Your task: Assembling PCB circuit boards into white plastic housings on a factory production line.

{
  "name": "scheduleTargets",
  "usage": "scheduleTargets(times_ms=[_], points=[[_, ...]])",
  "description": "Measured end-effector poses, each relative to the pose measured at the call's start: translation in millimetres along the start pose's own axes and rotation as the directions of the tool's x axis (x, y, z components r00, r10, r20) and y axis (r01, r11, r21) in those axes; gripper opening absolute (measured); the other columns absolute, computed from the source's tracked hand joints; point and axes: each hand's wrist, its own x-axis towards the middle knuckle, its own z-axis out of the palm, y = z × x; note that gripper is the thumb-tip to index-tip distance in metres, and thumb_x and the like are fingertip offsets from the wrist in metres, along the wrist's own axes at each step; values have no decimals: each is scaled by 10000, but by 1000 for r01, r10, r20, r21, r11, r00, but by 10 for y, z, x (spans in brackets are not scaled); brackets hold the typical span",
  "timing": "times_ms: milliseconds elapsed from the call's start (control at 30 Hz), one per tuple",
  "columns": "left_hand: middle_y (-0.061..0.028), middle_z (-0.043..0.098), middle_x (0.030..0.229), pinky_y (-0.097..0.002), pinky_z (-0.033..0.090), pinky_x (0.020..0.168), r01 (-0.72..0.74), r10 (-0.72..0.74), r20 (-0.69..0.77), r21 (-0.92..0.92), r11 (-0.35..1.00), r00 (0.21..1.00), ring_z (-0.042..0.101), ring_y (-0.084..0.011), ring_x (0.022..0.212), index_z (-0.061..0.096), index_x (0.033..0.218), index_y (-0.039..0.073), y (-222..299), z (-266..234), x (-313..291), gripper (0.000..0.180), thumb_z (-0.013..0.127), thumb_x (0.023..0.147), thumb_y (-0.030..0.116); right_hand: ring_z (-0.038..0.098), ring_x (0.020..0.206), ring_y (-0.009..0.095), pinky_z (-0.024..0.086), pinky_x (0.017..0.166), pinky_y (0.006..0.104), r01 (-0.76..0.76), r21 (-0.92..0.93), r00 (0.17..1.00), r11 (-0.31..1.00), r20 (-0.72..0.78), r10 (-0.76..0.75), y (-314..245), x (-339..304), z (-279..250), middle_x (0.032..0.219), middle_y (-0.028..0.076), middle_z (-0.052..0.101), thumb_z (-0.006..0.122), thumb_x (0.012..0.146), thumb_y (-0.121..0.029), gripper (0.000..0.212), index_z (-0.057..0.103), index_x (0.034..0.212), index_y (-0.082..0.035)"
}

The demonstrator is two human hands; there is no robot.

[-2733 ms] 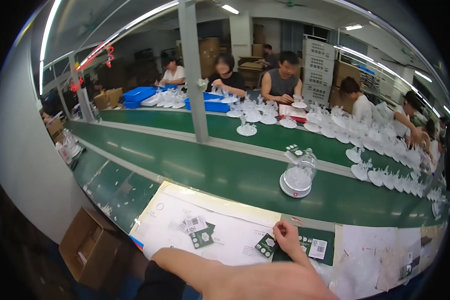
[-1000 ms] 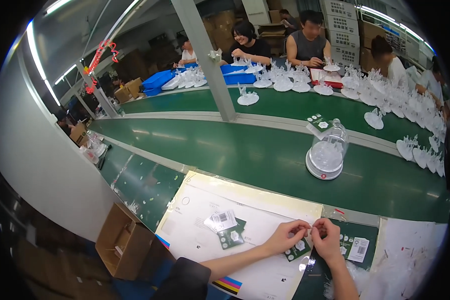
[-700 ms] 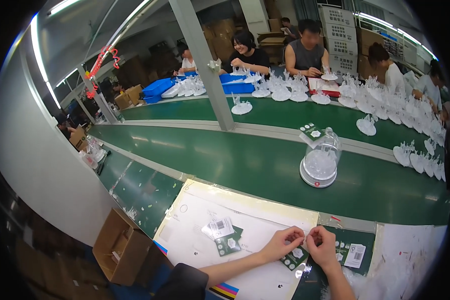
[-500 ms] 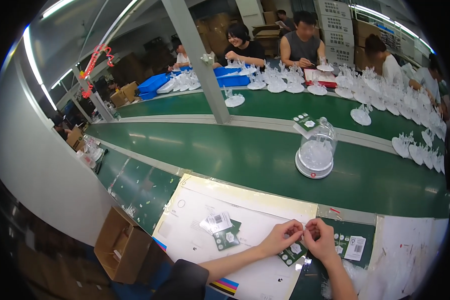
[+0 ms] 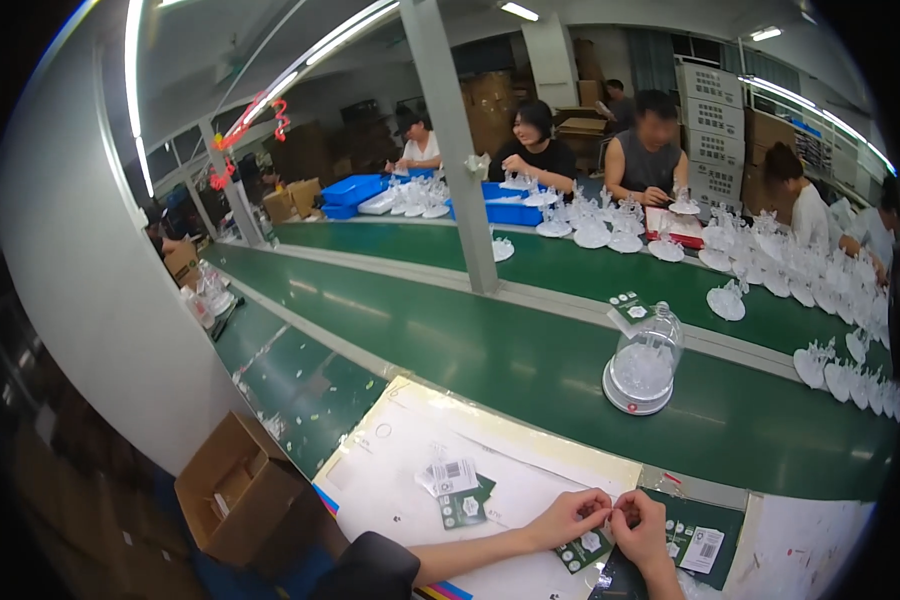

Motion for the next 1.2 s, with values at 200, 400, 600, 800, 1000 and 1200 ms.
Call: scheduleTargets(times_ms=[200, 400, 600, 800, 1000, 1200], points=[[-13, 593, 757, -221, 454, 651, -6, 5, 13, 36, 999, 1000, 542, -60, 705, 564, 954, 11, 86, -45, 74, 105, 566, 887, 91, 561, 543, 46, 431, 494, 171, -14, 36, 1000, 999, -3, 14, 23, 60, 6, 611, 26, 589, 581, 763, 12, 52, 528, 767, 11], [-20, 615, 787, -225, 471, 672, 36, -38, 26, 60, 998, 999, 568, -70, 731, 569, 953, 7, 27, -1, 71, 116, 575, 882, 98, 544, 486, 47, 423, 461, 188, -3, 6, 999, 1000, 40, 3, 37, 52, -68, 570, 30, 582, 617, 740, -31, 75, 551, 754, 1], [-24, 604, 754, -211, 446, 609, 33, -33, -15, 49, 998, 999, 535, -56, 678, 578, 941, 1, 49, 34, 50, 112, 590, 872, 90, 538, 476, 59, 427, 462, 198, -10, 0, 997, 1000, 72, 10, 33, 40, -95, 561, 26, 569, 619, 740, -65, 93, 547, 742, -7], [-36, 619, 793, -217, 460, 643, 38, -38, 17, 21, 999, 999, 557, -69, 708, 587, 944, -6, 70, -7, 25, 122, 586, 885, 101, 550, 485, 81, 438, 472, 218, -5, -34, 993, 999, 118, 9, 26, 29, -86, 554, 33, 553, 621, 723, -85, 103, 542, 743, -22], [-63, 650, 830, -236, 489, 672, 45, -51, 57, 95, 994, 997, 597, -92, 753, 607, 962, -10, -70, 21, 123, 137, 589, 883, 101, 592, 506, 191, 463, 491, 293, 28, -99, 996, 995, 83, -20, 138, 74, -161, 569, 85, 574, 629, 715, -158, 145, 549, 760, -46], [-68, 658, 811, -239, 500, 674, 70, -53, -90, 195, 978, 994, 611, -103, 747, 627, 928, -10, 5, 26, 49, 107, 600, 867, 74, 593, 574, 330, 458, 527, 406, 130, -152, 989, 980, 83, -119, 144, 27, -113, 602, 135, 577, 605, 721, -248, 208, 529, 763, -59]])
